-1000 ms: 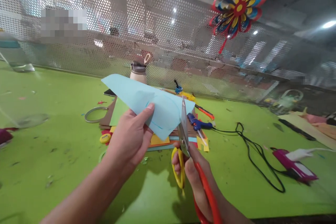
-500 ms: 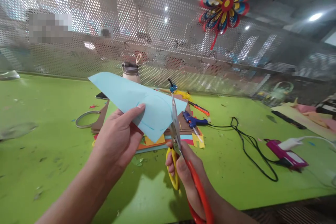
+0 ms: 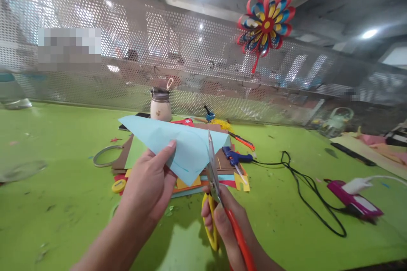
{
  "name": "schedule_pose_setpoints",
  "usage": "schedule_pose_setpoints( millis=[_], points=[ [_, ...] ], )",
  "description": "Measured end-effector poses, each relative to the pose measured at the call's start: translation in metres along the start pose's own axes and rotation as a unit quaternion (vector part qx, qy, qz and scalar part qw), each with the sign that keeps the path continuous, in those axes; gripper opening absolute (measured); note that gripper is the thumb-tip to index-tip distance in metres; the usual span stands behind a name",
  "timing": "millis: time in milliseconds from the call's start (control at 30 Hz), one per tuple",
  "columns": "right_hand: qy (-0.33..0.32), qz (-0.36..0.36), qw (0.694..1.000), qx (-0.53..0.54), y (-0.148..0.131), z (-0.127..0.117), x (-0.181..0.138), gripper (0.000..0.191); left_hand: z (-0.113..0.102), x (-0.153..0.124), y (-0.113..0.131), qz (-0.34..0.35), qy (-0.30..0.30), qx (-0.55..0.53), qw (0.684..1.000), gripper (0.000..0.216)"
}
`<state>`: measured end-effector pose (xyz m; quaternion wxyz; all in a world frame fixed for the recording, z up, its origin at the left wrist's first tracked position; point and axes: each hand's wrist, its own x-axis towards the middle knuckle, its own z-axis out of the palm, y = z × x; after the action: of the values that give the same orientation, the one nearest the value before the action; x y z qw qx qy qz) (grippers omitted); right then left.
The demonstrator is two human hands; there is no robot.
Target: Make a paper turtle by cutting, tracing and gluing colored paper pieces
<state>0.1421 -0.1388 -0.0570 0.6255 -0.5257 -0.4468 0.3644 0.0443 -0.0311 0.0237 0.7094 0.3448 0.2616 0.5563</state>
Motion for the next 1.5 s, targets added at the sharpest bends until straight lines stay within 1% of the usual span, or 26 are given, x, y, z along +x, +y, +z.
schedule_pose_setpoints(
  millis=[100,267,400,567,700,833,1100,1333,1500],
  points=[
    [0.003,0.005,1.0,-0.005,0.004,-0.002,0.0,0.06,-0.001,-0.001,-0.001,-0.009,-0.007,-0.001,1.0,0.009],
    [-0.005,0.023,1.0,0.007,0.007,-0.004,0.0,0.059,-0.002,-0.001,0.0,-0.025,-0.005,-0.022,0.999,0.02],
    [-0.004,0.03,1.0,0.007,0.004,-0.004,-0.003,0.057,-0.003,-0.001,-0.001,-0.023,-0.009,-0.035,0.999,0.019],
    [-0.011,0.018,1.0,-0.017,0.002,-0.005,-0.006,0.056,-0.004,-0.001,-0.002,-0.015,-0.02,-0.037,0.999,0.022],
    [-0.015,0.031,0.999,-0.007,0.001,-0.005,-0.007,0.057,-0.004,0.0,-0.002,-0.01,-0.017,-0.032,0.999,0.022],
    [-0.008,0.033,0.999,-0.011,0.001,-0.004,-0.008,0.055,-0.003,-0.001,-0.001,-0.011,-0.023,-0.034,0.999,0.022],
    [0.001,0.059,0.998,0.004,0.003,-0.005,-0.01,0.056,-0.004,-0.002,-0.001,-0.01,-0.014,-0.027,0.999,0.019],
    [0.005,0.059,0.998,0.0,0.003,-0.005,-0.011,0.054,-0.006,0.002,0.0,-0.016,-0.021,-0.017,1.0,0.016],
    [-0.014,0.035,0.999,-0.009,0.002,-0.005,-0.009,0.053,-0.008,0.005,0.003,-0.024,-0.049,-0.007,0.998,0.017]
  ],
)
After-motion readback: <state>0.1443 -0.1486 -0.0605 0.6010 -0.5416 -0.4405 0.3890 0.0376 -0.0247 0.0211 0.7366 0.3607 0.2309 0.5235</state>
